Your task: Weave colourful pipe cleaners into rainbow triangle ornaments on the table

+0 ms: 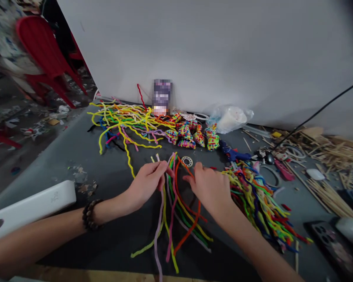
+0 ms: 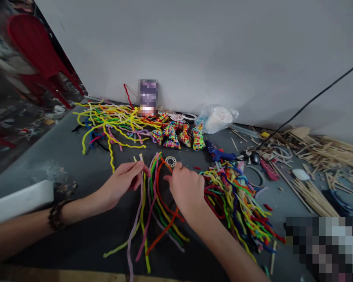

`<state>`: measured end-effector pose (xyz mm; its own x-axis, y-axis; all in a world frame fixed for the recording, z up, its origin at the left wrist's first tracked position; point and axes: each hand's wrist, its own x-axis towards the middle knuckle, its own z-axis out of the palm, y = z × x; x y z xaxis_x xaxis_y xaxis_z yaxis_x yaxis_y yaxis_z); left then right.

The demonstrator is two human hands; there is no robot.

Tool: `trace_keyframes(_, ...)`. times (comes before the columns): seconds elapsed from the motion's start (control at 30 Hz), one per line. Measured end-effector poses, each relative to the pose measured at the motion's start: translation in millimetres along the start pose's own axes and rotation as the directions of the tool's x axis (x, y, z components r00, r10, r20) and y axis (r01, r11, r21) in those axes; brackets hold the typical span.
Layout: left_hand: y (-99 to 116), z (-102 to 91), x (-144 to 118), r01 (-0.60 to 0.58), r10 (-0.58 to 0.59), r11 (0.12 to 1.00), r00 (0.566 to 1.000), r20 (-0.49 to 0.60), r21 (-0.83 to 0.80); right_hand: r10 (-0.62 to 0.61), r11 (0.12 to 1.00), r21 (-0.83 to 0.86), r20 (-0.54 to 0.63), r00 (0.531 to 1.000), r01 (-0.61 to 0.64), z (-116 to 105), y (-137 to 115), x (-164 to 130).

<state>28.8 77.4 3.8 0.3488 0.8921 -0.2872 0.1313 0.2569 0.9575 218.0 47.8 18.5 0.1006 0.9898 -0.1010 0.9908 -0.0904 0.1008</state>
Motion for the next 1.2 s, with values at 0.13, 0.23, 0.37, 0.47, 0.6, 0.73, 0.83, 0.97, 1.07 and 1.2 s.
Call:
trace_keyframes(0.13, -9.5, 2.7, 2.2, 0.017, -0.016, 0.999, 0.999, 0.043, -0.036, -0.01, 1.0, 0.016, 0.116, 0.993, 0.008, 9.0, 1.5, 5.9)
trace_keyframes(0.23, -13.2, 1.9, 4.7, 0.001, 0.002, 0.998, 0.998, 0.063, -0.059, -0.062, 0.996, 0.078, 0.131, 0.989, 0.052, 6.4, 10.4, 13.0)
trace_keyframes(0.37, -12.6, 0.4, 7.0, -0.087, 0.088, 0.99, 0.996, -0.001, -0.107, -0.258, 0.913, 0.359, 0.147, 0.955, 0.191, -2.7, 18.0, 15.2)
trace_keyframes(0.47, -11.0, -0.1, 7.0, -0.165, 0.177, 0.971, 0.983, 0.054, -0.171, -0.461, 0.608, 0.754, 0.081, 0.884, 0.248, -2.0, 13.6, 14.0)
trace_keyframes(0.6, -10.3, -1.9, 8.1, -0.198, 0.205, 0.969, 0.978, 0.034, -0.15, -0.509, 0.47, 0.862, 0.088, 0.856, 0.191, 7.3, 1.9, 13.9)
trace_keyframes(0.73, -8.8, -5.6, 13.8, -0.144, 0.144, 0.974, 0.989, -0.015, -0.175, -0.257, 0.78, 0.609, 0.103, 0.961, 0.143, 16.3, -5.4, 14.6)
trace_keyframes(0.83, -8.2, -8.1, 18.1, -0.111, 0.112, 0.976, 0.994, -0.005, -0.189, -0.097, 0.962, 0.262, 0.082, 0.992, 0.072, 21.9, -9.1, 13.6)
trace_keyframes(0.97, -10.3, -8.7, 19.8, -0.058, 0.059, 0.973, 0.998, -0.004, -0.222, -0.144, 0.976, 0.181, 0.117, 0.983, 0.121, 24.6, -10.3, 12.4)
trace_keyframes(1.07, -11.8, -7.5, 19.2, -0.012, 0.016, 0.977, 1.0, 0.015, -0.211, -0.178, 0.961, 0.239, 0.147, 0.973, 0.14, 23.0, -7.5, 13.0)
trace_keyframes(1.2, -14.1, -6.1, 19.5, 0.007, 0.0, 0.984, 0.999, 0.035, -0.18, -0.188, 0.951, 0.276, 0.157, 0.97, 0.14, 17.5, 0.1, 14.1)
